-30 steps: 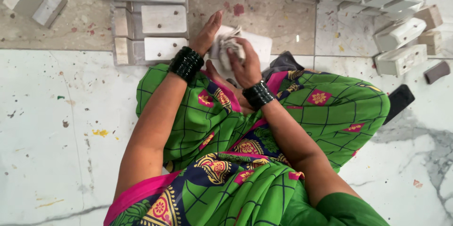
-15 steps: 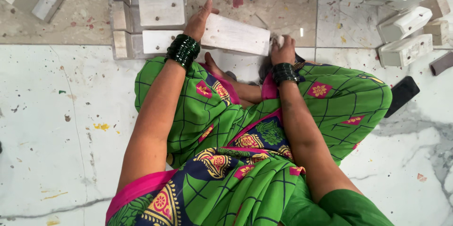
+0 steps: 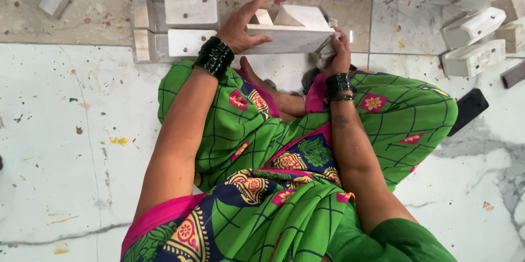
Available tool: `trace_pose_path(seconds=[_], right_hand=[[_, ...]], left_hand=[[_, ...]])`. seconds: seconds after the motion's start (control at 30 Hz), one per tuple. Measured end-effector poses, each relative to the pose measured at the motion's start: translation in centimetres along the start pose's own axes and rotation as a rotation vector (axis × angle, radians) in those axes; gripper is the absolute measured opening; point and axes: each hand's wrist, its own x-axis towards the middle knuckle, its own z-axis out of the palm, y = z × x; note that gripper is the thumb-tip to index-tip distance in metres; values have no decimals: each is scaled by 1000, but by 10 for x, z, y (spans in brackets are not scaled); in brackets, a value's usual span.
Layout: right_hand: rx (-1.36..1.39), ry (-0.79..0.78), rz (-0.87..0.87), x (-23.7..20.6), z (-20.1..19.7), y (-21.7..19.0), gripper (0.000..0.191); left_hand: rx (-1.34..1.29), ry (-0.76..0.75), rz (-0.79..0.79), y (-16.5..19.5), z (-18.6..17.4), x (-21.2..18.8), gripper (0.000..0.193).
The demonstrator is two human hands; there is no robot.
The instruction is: The person sits on the floor among many white stone blocks, picks up blocks one at a time, wipes their surfaces with a cloth, and places them onto stacks arranged on the floor. The person continues handling and stacking the wiped blocks throughout the episode.
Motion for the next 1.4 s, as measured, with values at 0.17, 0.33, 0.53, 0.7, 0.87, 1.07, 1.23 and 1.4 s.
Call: trace_pose_path(seconds=[0.17, 0.33, 0.53, 0.7, 0.87, 1.07, 1.23, 1.4], right_hand=[[-225, -21, -166, 9, -10, 14, 36], [-689, 139, -471, 7, -19, 19, 44], [-1007, -87, -603, -6, 15, 31, 51], [-1125, -415, -798, -63, 90, 74, 52], [-1192, -509, -775, -46, 108, 66, 49], [-1446, -166, -836, 45, 78, 23, 53], [-1446, 17, -435, 62, 33, -9, 51], [-1547, 148, -304, 37, -2, -2, 60]], left_hand=[[229, -156, -187, -9, 11, 5, 97], [204, 54, -253, -9, 14, 7, 74], [-27, 137, -472, -12, 13, 15, 46], [-8, 165, -605, -27, 7, 19, 65], [26, 163, -621, -32, 0, 19, 89], [-38, 221, -586, -19, 4, 18, 71], [-70, 228, -594, -14, 1, 20, 64], [-57, 228, -635, -22, 0, 20, 62]])
